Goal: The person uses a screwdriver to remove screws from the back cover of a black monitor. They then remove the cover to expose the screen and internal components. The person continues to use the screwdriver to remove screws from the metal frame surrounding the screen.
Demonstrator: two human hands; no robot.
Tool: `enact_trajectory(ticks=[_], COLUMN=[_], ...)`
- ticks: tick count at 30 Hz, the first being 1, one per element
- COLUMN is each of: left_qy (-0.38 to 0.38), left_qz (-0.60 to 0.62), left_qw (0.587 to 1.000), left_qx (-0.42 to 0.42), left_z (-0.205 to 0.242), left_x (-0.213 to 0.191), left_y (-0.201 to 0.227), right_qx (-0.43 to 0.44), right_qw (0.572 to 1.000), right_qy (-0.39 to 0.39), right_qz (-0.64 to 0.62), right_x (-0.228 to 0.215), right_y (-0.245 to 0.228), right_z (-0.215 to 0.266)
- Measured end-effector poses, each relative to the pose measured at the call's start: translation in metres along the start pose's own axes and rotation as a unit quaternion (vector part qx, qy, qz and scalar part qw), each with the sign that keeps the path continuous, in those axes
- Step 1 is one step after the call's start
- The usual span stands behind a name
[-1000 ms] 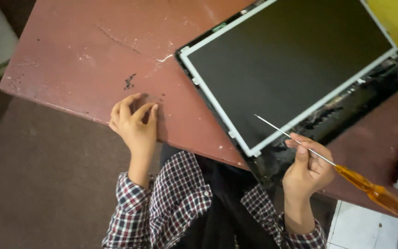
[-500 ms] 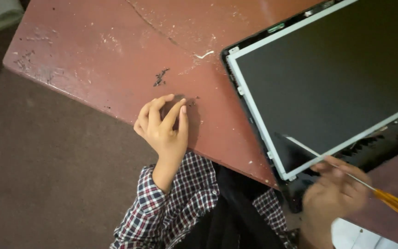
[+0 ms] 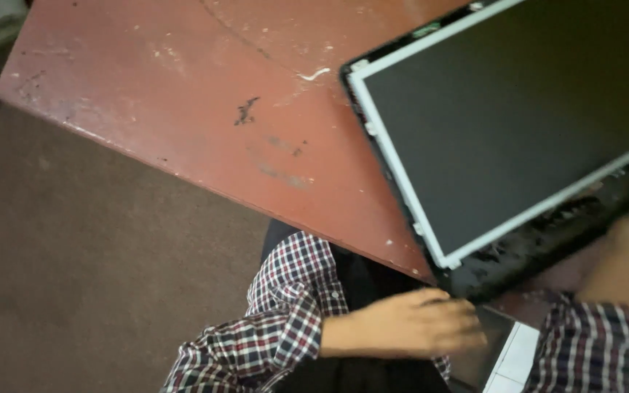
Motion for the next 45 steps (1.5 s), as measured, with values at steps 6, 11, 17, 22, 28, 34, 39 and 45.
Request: enact_trajectory(ticks=[6,11,17,22,28,34,39,45], left_qy=[-0.009,-0.030,0.057,0.065,0.057,0.081,0.099,0.087], left_qz=[0.012,0.074,0.141,0.002,-0.074,-0.162,-0.193,-0.205], left_qw=[0.999,0.996,0.981,0.985,0.981,0.961,0.959,0.956], left_qx=[-0.035,-0.048,-0.119,-0.161,-0.170,-0.208,-0.184,-0.190], left_z=[-0.006,0.003,-0.010,-0.003,-0.011,0.011,0.019,0.014], left_x=[0.006,0.005,-0.047,-0.042,-0.033,-0.037,-0.047,-0.057], left_y=[0.005,-0.004,-0.030,-0.042,-0.032,-0.045,-0.059,-0.070], right_qx=[-0.480,-0.468,-0.460,-0.196,-0.305,-0.354,-0.424,-0.384], right_qw=[0.860,0.830,0.835,0.953,0.927,0.920,0.845,0.837], right_qy=[-0.148,-0.290,-0.247,-0.132,-0.187,-0.148,-0.173,-0.180], right_qz=[0.090,0.087,0.171,-0.189,0.110,0.078,0.275,0.346], right_x=[0.071,0.083,0.054,0.027,0.022,-0.003,-0.036,-0.050], right_y=[-0.117,-0.150,-0.127,-0.093,-0.093,-0.095,-0.107,-0.114], right_z=[0.070,0.120,0.082,0.016,0.035,0.073,0.116,0.131])
Point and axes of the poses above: each hand's wrist, its own z-axis away from the middle knuckle, its own x-axis out of the palm, y = z × x, the point moved 8 cm from there along -z, towards the middle knuckle, and after that the axes turned 8 degrees about -x, right-handed, at the moved point
